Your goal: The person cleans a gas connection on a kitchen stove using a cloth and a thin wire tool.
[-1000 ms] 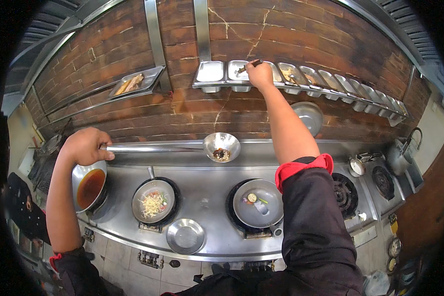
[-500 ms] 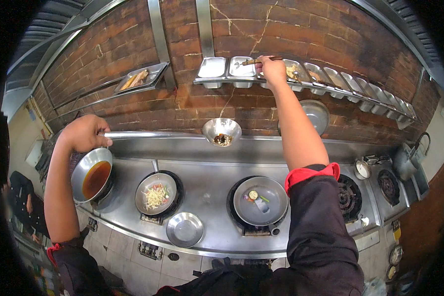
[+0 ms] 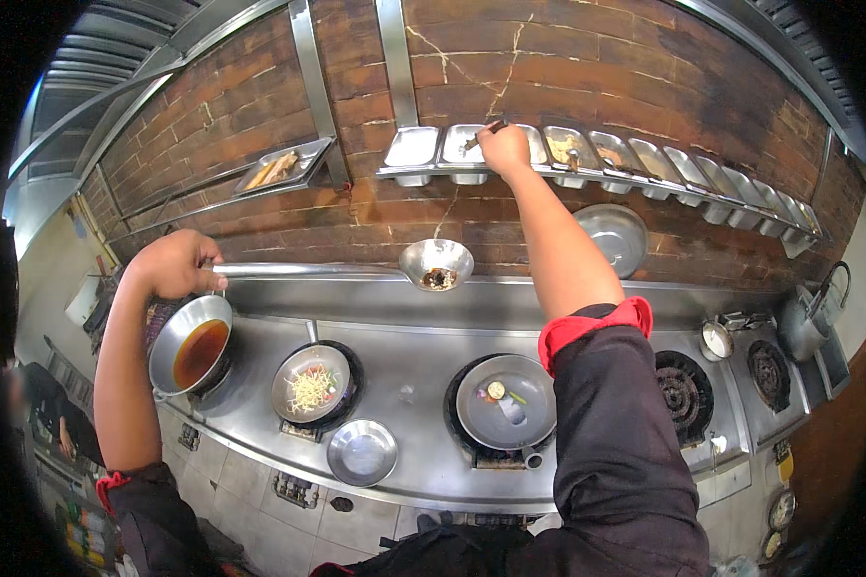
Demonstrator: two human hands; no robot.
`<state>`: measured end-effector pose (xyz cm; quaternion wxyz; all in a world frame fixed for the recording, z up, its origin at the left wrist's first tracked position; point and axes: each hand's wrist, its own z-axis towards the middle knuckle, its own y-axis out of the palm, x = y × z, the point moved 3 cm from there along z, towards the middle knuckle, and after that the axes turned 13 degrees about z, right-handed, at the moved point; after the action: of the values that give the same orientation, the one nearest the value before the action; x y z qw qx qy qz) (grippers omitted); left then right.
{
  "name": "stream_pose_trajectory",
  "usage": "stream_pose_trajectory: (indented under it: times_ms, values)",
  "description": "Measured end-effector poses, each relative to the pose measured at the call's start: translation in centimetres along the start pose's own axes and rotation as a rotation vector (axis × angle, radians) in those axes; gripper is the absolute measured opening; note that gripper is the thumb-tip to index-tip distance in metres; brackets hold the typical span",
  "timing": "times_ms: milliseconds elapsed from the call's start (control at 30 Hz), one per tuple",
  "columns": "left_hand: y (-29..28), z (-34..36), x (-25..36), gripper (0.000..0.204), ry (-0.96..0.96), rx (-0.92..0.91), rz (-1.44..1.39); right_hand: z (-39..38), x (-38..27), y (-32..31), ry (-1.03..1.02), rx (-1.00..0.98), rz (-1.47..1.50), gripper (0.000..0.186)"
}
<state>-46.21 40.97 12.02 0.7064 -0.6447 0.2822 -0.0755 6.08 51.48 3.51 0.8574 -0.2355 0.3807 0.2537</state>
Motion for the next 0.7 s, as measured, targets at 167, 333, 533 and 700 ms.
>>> stream_pose_trajectory:
  times_ms: [167, 333, 533, 700]
  values:
    - [0.2, -0.3, -0.2, 0.034, -0.009, -0.035, 0.035, 0.0, -0.2, -0.4, 0.089, -0.012, 0.204, 0.028]
    - [0.1, -0.6, -0.4, 0.034, -0.009, 0.003, 0.024, -1.1, -1.0, -2.2, 0.256, 0.011, 0.556, 0.021]
    - [-0.7, -0.7, -1.0, 0.032, 0.014, 0.029, -0.009, -5.1, -4.0, -5.3, 0.163, -0.016, 0.755, 0.015]
    - [-1.9, -0.4, -0.7, 0.031, 0.035, 0.065, 0.024, -11.8, -6.1, -5.9, -0.134, -0.340, 0.342, 0.021]
